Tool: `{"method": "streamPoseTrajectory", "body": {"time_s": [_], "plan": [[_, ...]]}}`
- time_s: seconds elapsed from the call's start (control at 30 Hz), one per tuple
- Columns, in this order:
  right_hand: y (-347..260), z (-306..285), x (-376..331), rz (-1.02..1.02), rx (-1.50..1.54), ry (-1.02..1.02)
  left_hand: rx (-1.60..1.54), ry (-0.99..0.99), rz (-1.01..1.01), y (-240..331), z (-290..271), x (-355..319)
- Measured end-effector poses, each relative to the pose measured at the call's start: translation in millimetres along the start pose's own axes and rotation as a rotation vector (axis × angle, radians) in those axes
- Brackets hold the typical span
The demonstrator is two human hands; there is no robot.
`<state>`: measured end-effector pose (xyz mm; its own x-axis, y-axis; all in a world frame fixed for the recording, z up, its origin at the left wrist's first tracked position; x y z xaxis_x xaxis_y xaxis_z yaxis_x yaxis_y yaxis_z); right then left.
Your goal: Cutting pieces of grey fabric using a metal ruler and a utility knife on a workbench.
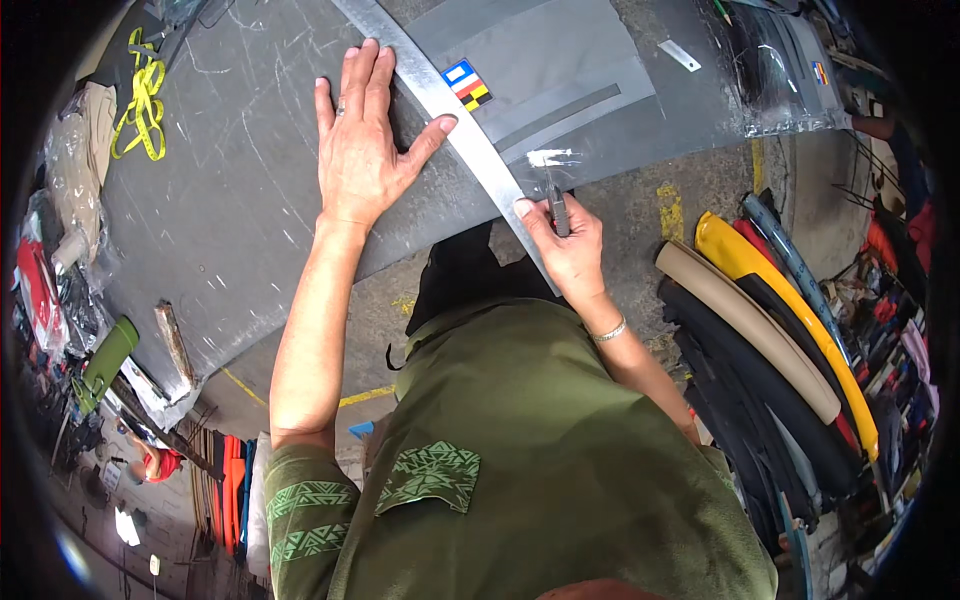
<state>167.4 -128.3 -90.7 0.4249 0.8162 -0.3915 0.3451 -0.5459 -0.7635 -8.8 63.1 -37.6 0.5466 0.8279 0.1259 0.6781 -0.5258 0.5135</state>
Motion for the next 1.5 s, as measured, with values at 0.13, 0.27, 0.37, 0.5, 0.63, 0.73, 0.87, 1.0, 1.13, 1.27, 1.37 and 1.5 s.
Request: {"method": "streamPoseTrajectory", "body": {"time_s": [0.13, 0.27, 0.37, 0.5, 0.63, 0.73, 0.87, 1.0, 1.13, 1.27, 1.37, 1.5], "plan": [[-0.7, 1.3, -0.6, 0.001, 0.021, -0.013, 0.008, -0.001, -0.003, -1.3, 0.1, -0.8], [-4.0, -0.6, -0.8, -0.008, 0.032, -0.006, 0.007, -0.005, -0.004, 0.1, 0.4, 0.5], [-3.8, -0.6, -0.5, -0.008, 0.026, -0.005, 0.011, -0.004, -0.004, 0.6, 0.5, 1.0], [-7.4, -0.5, -0.1, -0.016, 0.048, 0.013, 0.012, 0.002, -0.002, 0.0, 0.4, 0.8], [-6.9, -0.1, -0.3, 0.002, 0.093, 0.025, 0.010, 0.000, -0.002, 0.5, -0.2, 1.5], [-9.4, -1.7, -0.1, -0.011, 0.092, 0.034, 0.013, -0.003, 0.000, 0.6, 1.0, 1.3], [-8.9, -1.1, -0.8, -0.007, 0.072, 0.029, 0.023, -0.009, -0.003, 0.9, 0.7, 0.4], [-9.0, -1.8, -0.9, 0.009, 0.061, 0.027, -0.007, 0.041, 0.005, -3.9, -0.3, -0.8], [-3.4, -0.6, -0.3, 0.008, 0.005, -0.017, -0.035, 0.085, 0.008, -6.1, -3.0, -2.5], [-4.7, 0.6, -0.1, 0.035, 0.013, -0.038, -0.046, 0.075, 0.002, -9.2, -1.9, -3.9], [-5.0, -0.3, 0.6, 0.023, 0.004, -0.025, -0.036, 0.083, 0.013, -10.0, -0.9, -3.7], [-0.1, 1.4, 0.7, 0.044, 0.015, -0.036, -0.012, 0.088, 0.048, -3.4, -1.9, -0.6]]}}
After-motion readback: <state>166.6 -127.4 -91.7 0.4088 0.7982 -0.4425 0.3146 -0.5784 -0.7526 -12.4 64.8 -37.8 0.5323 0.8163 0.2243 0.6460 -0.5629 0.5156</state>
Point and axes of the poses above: each hand's wrist, its own x-axis towards the middle knuckle, its own z-axis out of the palm, y = z × x, the point moved 9 cm from there along x, towards the middle knuckle, and after that the axes turned 13 degrees about -x, right-handed, at the moved point
